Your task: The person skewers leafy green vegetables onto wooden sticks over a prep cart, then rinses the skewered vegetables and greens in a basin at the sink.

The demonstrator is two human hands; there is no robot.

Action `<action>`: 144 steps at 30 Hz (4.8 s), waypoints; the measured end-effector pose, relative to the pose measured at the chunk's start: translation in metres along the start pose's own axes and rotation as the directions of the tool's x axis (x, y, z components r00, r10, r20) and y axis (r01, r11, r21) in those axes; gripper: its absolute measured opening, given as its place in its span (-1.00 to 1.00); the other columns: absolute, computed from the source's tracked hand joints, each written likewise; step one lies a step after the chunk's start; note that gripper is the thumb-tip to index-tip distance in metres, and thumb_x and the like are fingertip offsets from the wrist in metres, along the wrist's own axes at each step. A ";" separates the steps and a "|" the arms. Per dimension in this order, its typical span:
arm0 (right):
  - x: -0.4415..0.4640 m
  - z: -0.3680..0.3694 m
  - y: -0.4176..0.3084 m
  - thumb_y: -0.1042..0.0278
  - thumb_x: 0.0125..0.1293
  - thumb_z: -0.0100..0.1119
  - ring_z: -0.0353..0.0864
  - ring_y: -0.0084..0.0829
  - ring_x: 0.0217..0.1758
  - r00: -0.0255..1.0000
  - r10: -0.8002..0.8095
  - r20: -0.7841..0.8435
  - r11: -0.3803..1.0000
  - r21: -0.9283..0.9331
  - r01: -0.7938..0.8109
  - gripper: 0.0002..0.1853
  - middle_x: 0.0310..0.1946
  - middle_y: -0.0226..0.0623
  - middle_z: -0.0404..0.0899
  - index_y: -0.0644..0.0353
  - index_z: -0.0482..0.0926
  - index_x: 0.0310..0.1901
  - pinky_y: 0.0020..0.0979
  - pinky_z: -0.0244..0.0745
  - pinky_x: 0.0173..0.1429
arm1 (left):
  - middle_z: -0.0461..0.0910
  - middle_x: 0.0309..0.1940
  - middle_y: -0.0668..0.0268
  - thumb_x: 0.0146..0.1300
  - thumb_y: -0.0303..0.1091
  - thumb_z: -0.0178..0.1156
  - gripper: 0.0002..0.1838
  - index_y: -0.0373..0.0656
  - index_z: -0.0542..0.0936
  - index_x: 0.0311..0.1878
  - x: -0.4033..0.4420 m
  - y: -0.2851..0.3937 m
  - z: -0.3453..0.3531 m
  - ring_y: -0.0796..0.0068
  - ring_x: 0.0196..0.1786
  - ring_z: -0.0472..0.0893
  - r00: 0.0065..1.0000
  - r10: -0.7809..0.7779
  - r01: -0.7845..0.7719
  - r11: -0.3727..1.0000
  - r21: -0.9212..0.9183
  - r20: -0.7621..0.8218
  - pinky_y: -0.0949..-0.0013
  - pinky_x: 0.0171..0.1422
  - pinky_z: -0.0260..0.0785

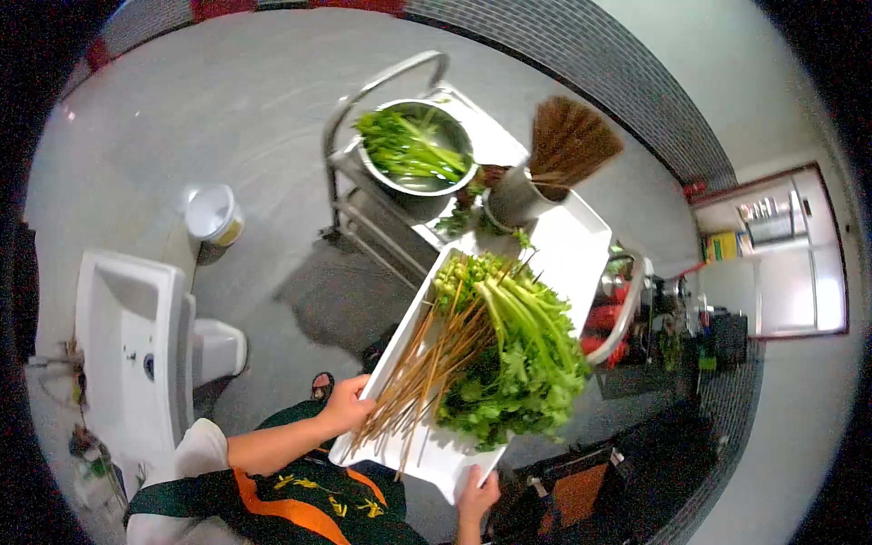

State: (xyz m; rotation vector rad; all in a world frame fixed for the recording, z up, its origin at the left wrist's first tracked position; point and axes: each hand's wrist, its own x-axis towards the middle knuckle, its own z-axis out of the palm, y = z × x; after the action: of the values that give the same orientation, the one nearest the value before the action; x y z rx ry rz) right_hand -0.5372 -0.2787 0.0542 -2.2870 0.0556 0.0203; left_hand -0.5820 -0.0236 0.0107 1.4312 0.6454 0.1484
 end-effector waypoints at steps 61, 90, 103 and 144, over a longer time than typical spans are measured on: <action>0.239 0.447 -0.069 0.20 0.05 0.11 0.15 0.13 0.17 0.340 -0.590 0.732 0.391 -0.109 0.914 -0.30 0.10 0.13 0.16 0.05 0.09 0.26 0.10 0.05 0.15 | 0.56 -0.34 0.32 -0.13 -0.59 0.07 -0.66 -0.32 0.53 -0.18 0.384 -0.273 -0.182 0.55 -0.28 0.48 0.972 -0.149 0.123 0.982 -0.145 -0.184 0.45 -0.13 0.34; 0.454 0.223 -0.282 0.40 0.12 0.14 0.46 -0.16 -0.54 0.707 -0.677 0.206 0.717 -0.035 0.696 -0.82 -0.55 -0.07 0.42 0.30 0.36 -0.42 -0.36 0.35 -0.48 | 0.27 0.11 0.08 0.00 -0.54 0.06 -0.59 -0.18 0.35 -0.01 0.231 0.073 -0.035 0.08 0.17 0.27 0.957 0.284 -0.271 0.821 0.502 0.053 0.24 0.21 0.14; 0.423 0.057 -0.406 0.19 0.33 -0.30 0.38 -0.45 -0.25 0.808 -0.586 -0.062 0.804 -0.167 0.570 -0.62 -0.32 -0.28 0.45 0.27 0.51 -0.25 -0.41 0.29 -0.07 | 0.36 0.04 0.10 0.11 -0.47 -0.01 -0.64 -0.23 0.35 0.03 0.311 0.230 -0.097 0.16 0.11 0.35 0.768 0.627 -0.641 0.746 0.183 0.131 0.27 0.18 0.18; 0.407 0.319 -0.303 0.48 0.00 0.15 0.47 -0.10 -0.35 0.647 -0.656 0.389 0.603 -0.245 0.759 -0.79 -0.30 -0.14 0.43 0.20 0.44 -0.28 -0.23 0.39 -0.28 | 0.21 -0.67 0.50 0.31 -0.26 -0.15 -0.82 -0.14 0.32 -0.15 0.324 0.174 -0.182 0.74 -0.65 0.18 0.951 -0.182 0.213 0.972 0.103 -0.248 0.62 -0.60 -0.01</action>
State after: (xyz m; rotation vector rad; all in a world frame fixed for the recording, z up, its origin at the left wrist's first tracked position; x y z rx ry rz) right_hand -0.1148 0.1469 0.0592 -2.5116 -1.1205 -0.0984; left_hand -0.3572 0.3142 0.0703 1.4752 1.0075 0.1224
